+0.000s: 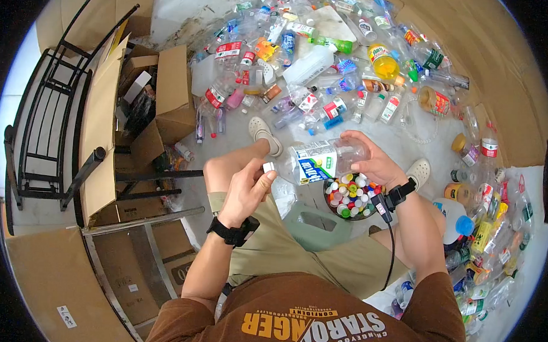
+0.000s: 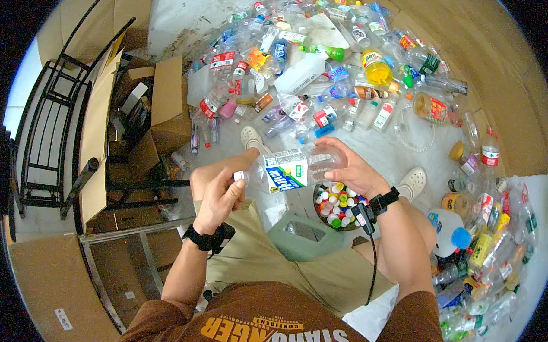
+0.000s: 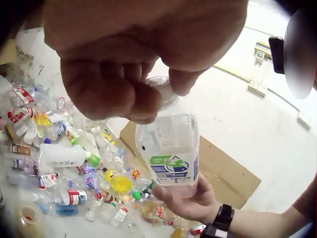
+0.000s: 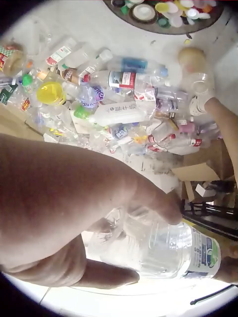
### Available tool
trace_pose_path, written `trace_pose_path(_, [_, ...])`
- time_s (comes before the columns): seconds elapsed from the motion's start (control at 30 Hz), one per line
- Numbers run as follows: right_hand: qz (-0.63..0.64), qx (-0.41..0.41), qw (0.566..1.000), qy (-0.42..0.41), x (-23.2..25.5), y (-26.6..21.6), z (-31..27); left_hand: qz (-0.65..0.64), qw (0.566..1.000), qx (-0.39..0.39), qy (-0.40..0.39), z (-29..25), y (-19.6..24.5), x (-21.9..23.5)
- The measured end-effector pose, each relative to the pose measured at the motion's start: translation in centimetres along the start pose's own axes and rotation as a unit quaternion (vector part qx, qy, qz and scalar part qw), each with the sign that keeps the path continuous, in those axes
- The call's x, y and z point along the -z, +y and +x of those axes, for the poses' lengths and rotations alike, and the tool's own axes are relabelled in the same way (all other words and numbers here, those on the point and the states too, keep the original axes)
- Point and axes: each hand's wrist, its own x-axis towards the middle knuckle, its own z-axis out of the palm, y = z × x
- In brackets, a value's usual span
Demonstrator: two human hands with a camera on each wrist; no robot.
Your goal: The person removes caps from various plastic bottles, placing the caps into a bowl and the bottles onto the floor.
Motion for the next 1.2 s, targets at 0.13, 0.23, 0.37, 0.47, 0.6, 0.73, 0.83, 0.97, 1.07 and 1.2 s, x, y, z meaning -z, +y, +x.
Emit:
trace_pose_path(0.13, [-0.015,0.018,1.000,0.002,-0.3,0.5,0.4,-0.015,0.985,-0.135,0.106,0.9,-2.3,-1.4])
trace_pose_path(0.23, [-0.015,0.018,1.000,0.008,-0.5,0.2,0.0,-0.006,0.951,-0.269,0.156,1.7,-3.5,-2.3])
trace_pose_path(0.37, [-0.045,0.027,0.999,0.009,-0.2,0.3,0.0,-0.035,0.985,-0.136,0.097,0.5,-1.5,-1.6])
trace_pose_path(0.47, [-0.129,0.041,0.991,0.010,-0.2,0.0,0.0,-0.062,0.997,-0.008,0.052,0.3,-0.7,-1.2])
trace_pose_path(0.6, [-0.142,0.032,0.989,0.003,-0.6,-0.3,-0.2,-0.098,0.991,0.084,0.017,0.8,-2.1,-1.1])
trace_pose_path(0.73, [-0.147,0.046,0.988,-0.004,-0.7,-0.4,0.0,-0.174,0.983,0.052,-0.003,0.7,-2.1,-0.9])
trace_pose_path(0.83, [-0.168,0.061,0.984,0.000,0.1,0.1,0.2,-0.151,0.977,-0.112,0.096,0.7,-2.1,-2.7])
trace_pose_path(0.97, [-0.039,0.051,0.998,0.023,-0.3,0.1,0.0,-0.125,0.973,-0.172,0.093,1.1,-1.6,-2.4])
trace_pose_path(1.07, [-0.055,0.046,0.997,0.030,-0.1,0.3,0.1,-0.165,0.984,-0.041,0.053,0.5,-0.4,-1.0])
trace_pose_path(1.2, [-0.040,0.044,0.998,0.030,-0.2,0.2,0.0,-0.191,0.976,-0.076,0.065,0.1,0.1,-1.7])
